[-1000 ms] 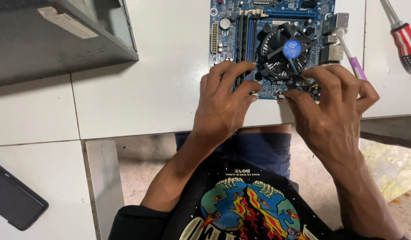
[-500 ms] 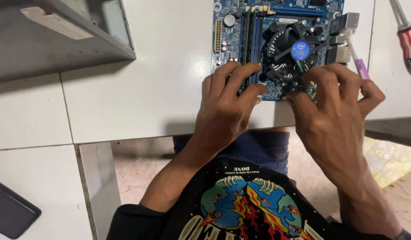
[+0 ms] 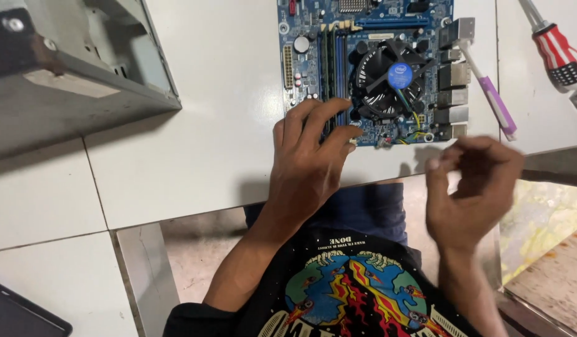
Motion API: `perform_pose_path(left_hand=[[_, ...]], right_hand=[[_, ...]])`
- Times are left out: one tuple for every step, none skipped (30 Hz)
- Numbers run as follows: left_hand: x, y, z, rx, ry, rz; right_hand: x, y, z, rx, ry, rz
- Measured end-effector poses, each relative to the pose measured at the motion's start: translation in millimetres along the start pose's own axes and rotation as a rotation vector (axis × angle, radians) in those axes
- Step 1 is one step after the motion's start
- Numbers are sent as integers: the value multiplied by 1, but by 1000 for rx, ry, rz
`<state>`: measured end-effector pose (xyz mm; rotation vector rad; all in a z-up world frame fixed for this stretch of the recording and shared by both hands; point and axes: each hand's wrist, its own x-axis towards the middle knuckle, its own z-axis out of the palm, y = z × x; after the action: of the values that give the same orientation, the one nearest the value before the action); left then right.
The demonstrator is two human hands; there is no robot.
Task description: A person is using a toothbrush to clean dust from a computer motherboard on a repair bench.
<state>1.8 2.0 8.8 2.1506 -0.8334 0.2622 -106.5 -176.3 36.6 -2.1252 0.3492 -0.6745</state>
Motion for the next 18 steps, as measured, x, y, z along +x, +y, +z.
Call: perform_pose_path(left_hand=[[2, 0, 0, 6, 1, 6], [2, 1, -1, 15, 17, 20], [3, 1, -1, 24, 33, 33], [3, 2, -2, 21, 25, 39], [3, 3, -4, 1, 26, 33], [3, 5, -5, -21, 25, 27], [1, 6, -4, -27, 16, 31], [1, 5, -4, -43, 0, 12], [0, 4, -5, -59, -16, -7], [-1, 3, -3, -56, -13, -2], [-2, 2, -2, -61, -14, -1], [-4, 1, 0, -66, -9, -4], [-1, 0, 0, -62, -2, -2], [-2, 1, -1, -61, -3, -3], [-3, 2, -1, -59, -5, -4], [-4, 1, 1, -61, -6, -9], [-4, 1, 2, -48, -4, -2], [-4, -1, 3, -33, -3, 7]], right_hand=[[-5, -1, 4, 6, 5, -3], [-13, -2, 7, 13, -16, 151], [-20, -3, 10, 20, -37, 305], [-16, -6, 18, 20, -30, 312], [-13, -10, 25, -17, -37, 345], [-10, -13, 31, -56, -44, 380], [-9, -9, 32, -58, -37, 389], [-6, -4, 37, -159, -49, 322], [-3, 0, 41, -260, -62, 256], [-1, 0, 38, -256, -58, 252], [1, -1, 36, -225, -63, 180], [5, -1, 33, -195, -73, 103], [11, 2, 28, -192, -73, 95], [14, 4, 22, -105, -136, 79], [17, 6, 15, -17, -199, 63], [21, 8, 9, -20, -204, 66], [25, 10, 4, 44, -262, 133], [30, 12, -1, 109, -318, 198]])
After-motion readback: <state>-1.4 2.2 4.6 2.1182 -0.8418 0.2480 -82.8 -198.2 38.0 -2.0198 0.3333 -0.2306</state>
